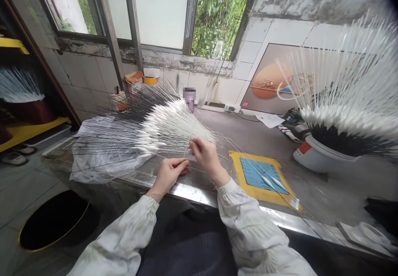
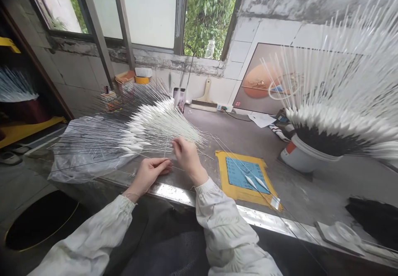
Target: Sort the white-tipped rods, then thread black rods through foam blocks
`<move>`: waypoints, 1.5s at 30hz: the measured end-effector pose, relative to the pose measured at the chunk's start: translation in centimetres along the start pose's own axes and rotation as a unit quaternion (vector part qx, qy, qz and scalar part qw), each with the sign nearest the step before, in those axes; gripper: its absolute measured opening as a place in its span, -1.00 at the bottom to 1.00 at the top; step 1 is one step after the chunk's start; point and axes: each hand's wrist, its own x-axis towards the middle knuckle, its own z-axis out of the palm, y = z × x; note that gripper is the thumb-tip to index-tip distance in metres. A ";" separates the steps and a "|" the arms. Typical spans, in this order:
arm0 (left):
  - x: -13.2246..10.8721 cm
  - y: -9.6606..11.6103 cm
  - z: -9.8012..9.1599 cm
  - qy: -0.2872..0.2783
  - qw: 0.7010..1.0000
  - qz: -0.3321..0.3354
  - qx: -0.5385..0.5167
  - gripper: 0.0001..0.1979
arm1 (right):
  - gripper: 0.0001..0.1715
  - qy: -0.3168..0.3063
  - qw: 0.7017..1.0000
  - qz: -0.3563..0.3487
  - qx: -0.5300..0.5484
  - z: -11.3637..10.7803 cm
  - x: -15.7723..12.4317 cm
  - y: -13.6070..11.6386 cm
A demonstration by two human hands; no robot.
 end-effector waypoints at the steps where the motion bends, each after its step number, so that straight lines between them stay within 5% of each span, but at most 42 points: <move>1: 0.0 0.0 0.0 0.001 1.000 0.000 -0.003 -0.63 | -0.78 0.009 1.000 0.003 0.018 0.1 -0.2 0.0; 8: 0.0 0.2 0.1 0.004 1.000 -0.006 -0.018 -0.63 | -0.78 0.077 0.991 0.015 0.113 0.0 -0.2 -1.2; 31: 0.0 0.1 0.0 0.002 1.000 -0.010 -0.009 -0.62 | -0.82 0.012 0.993 0.018 0.114 -0.9 0.4 -1.6; 36: 0.0 0.2 -0.1 -0.003 1.000 -0.002 0.004 -0.64 | -0.79 -0.048 0.992 0.047 0.105 -0.7 0.7 -2.0; 41: -0.2 0.7 -0.1 -0.017 0.999 0.023 0.026 -0.70 | -0.78 -0.212 0.971 0.063 0.090 -1.2 0.2 -2.5; 45: -0.2 0.5 0.0 -0.014 0.999 0.019 0.023 -0.68 | -0.64 -0.277 0.958 0.074 -0.016 -2.9 -0.4 -1.4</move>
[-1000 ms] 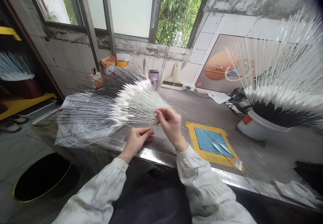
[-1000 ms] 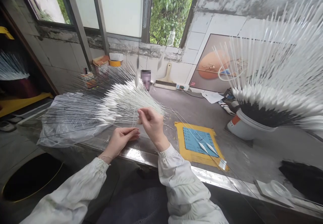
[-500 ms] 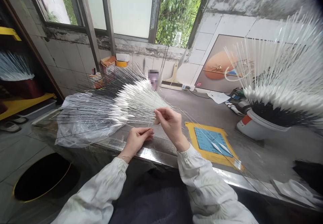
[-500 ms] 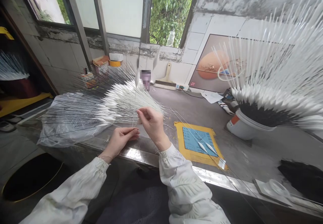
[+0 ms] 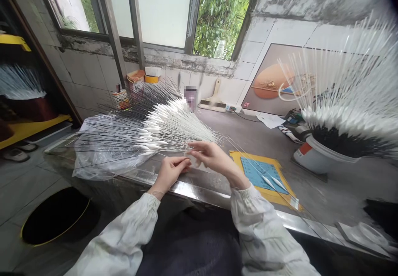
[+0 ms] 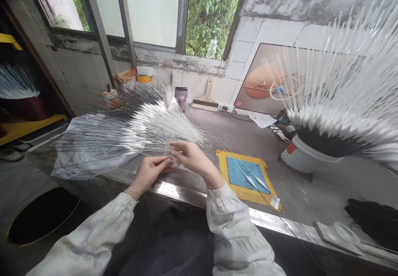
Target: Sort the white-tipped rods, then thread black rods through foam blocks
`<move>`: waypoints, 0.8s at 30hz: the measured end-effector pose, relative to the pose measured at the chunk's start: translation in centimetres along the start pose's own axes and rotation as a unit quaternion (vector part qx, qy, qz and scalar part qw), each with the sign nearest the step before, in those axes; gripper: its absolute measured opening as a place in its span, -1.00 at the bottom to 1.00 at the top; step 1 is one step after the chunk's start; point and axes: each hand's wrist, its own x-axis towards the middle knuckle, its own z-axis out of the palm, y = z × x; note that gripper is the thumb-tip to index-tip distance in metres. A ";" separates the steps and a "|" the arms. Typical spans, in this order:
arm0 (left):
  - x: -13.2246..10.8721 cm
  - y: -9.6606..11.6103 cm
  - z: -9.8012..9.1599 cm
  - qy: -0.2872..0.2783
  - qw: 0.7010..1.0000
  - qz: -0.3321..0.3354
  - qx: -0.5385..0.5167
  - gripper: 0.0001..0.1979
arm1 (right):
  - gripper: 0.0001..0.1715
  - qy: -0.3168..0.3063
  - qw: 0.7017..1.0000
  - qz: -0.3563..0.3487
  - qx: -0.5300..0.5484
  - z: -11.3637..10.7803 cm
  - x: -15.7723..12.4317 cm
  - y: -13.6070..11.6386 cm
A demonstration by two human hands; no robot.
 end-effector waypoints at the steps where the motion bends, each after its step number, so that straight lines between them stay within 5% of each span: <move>1: 0.0 -0.1 0.0 0.003 1.000 -0.005 -0.001 -0.66 | -0.64 -0.010 0.999 0.009 -0.038 -0.2 -0.1 0.5; 5: 0.1 -0.5 0.0 0.016 1.000 -0.010 -0.001 -0.65 | -0.94 -0.040 0.993 -0.008 -0.108 0.0 1.0 2.0; 13: 0.2 -0.6 0.0 0.013 1.000 -0.008 -0.014 -0.67 | -0.75 0.175 0.981 -0.058 -0.064 1.2 2.8 1.2; 24: 0.3 -0.6 0.1 0.013 0.999 -0.017 -0.032 -0.66 | -0.78 0.294 0.945 -0.087 0.114 3.2 1.5 1.0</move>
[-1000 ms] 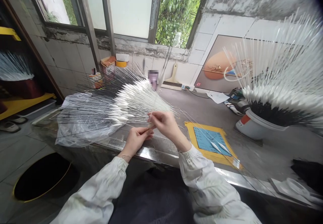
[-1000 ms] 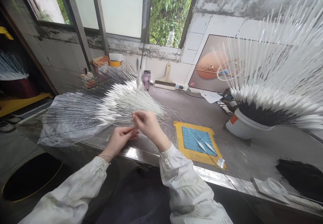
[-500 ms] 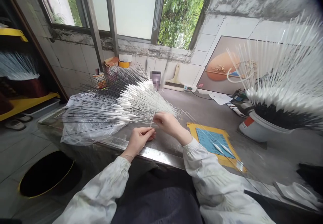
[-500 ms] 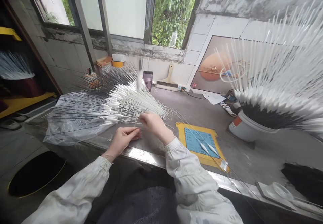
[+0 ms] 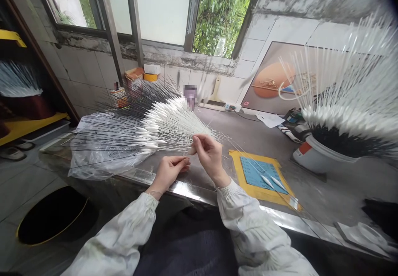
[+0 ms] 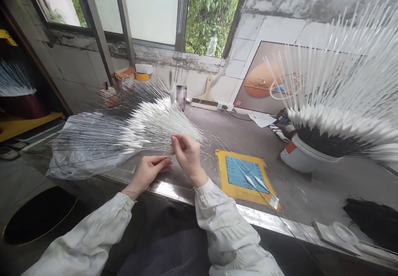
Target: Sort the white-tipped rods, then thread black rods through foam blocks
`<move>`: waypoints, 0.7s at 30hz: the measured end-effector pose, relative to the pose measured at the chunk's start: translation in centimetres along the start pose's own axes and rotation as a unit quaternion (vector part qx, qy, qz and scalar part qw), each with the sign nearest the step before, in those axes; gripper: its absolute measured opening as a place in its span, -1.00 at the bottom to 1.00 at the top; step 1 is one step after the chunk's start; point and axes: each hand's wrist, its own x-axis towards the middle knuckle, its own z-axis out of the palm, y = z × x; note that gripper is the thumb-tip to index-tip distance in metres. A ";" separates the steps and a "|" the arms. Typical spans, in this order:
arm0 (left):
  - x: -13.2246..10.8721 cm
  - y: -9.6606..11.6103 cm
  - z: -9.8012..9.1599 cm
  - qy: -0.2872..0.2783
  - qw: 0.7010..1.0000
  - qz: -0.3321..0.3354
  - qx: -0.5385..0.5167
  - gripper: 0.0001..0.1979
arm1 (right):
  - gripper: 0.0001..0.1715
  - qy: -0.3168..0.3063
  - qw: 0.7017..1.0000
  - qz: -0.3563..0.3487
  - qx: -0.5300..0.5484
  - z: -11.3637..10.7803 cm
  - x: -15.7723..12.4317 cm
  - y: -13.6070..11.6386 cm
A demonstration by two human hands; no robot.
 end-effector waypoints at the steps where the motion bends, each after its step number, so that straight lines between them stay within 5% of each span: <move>1: 0.0 0.0 0.0 -0.001 1.000 -0.001 -0.001 -0.66 | -0.78 0.003 1.000 -0.001 0.011 0.1 0.0 -0.2; 10: 0.0 -0.1 -0.1 -0.009 1.000 -0.002 0.003 -0.67 | -0.80 -0.015 0.999 0.010 0.027 -0.2 0.2 -0.6; 17: 0.0 -0.1 -0.3 -0.025 0.999 0.009 0.021 -0.67 | -0.82 -0.158 0.986 0.047 0.011 -0.9 1.5 -1.9; 21: 0.0 0.0 -0.3 -0.020 0.999 0.017 0.033 -0.69 | -0.76 -0.172 0.983 0.046 -0.040 -0.7 1.0 -2.1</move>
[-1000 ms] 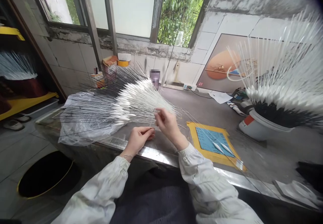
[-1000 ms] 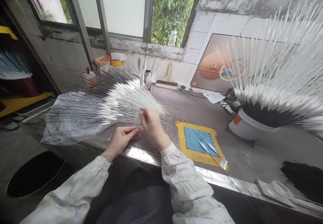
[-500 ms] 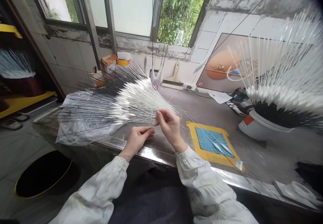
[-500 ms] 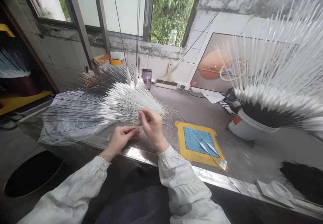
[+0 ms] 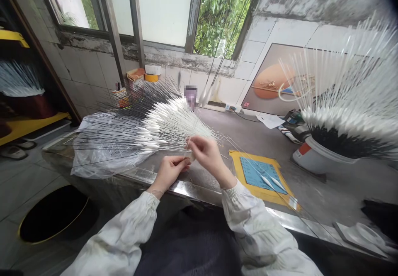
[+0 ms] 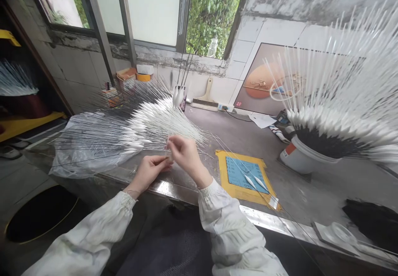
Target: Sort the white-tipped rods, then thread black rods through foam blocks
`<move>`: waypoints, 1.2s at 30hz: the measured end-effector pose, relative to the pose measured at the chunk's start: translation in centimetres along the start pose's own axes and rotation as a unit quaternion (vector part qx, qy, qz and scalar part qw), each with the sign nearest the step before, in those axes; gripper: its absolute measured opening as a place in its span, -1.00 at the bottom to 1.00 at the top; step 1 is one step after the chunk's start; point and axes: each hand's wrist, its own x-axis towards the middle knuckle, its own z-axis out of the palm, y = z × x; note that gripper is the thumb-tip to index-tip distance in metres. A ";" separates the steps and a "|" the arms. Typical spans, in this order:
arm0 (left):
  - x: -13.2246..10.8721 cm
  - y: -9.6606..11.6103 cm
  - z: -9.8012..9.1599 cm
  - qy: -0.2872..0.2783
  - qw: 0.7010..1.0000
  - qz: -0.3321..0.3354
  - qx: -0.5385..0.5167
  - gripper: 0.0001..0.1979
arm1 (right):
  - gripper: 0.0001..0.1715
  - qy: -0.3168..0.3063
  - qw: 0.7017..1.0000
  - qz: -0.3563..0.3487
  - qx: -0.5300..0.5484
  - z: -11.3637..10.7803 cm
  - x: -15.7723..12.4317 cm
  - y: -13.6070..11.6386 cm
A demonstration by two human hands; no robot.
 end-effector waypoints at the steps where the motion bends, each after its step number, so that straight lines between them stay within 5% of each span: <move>1: 0.0 0.0 0.0 0.001 1.000 0.002 0.003 -0.69 | -0.73 -0.010 1.000 0.000 -0.016 0.1 -0.1 0.2; 5: 0.0 0.0 0.2 0.010 1.000 -0.002 0.004 -0.68 | -0.61 -0.030 0.995 0.020 -0.093 0.3 0.6 1.9; 10: -0.1 0.3 0.4 0.024 0.999 -0.020 0.007 -0.66 | -0.87 -0.022 0.975 0.025 -0.221 0.4 2.8 4.7; 15: -0.1 0.2 0.3 0.025 0.999 -0.023 0.006 -0.67 | -0.85 0.002 0.967 0.005 -0.256 -0.6 3.7 5.0; 24: -0.1 0.0 0.3 0.024 0.999 -0.025 -0.014 -0.63 | -0.68 0.186 0.969 -0.034 -0.160 -1.2 1.7 2.0; 29: -0.1 0.2 0.3 0.019 0.999 -0.022 -0.016 -0.63 | -0.78 0.154 0.983 -0.052 -0.082 0.4 0.0 2.3; 36: -0.1 0.4 0.3 0.019 0.999 -0.024 -0.025 -0.62 | -0.79 0.205 0.976 -0.048 0.055 0.4 -0.1 0.6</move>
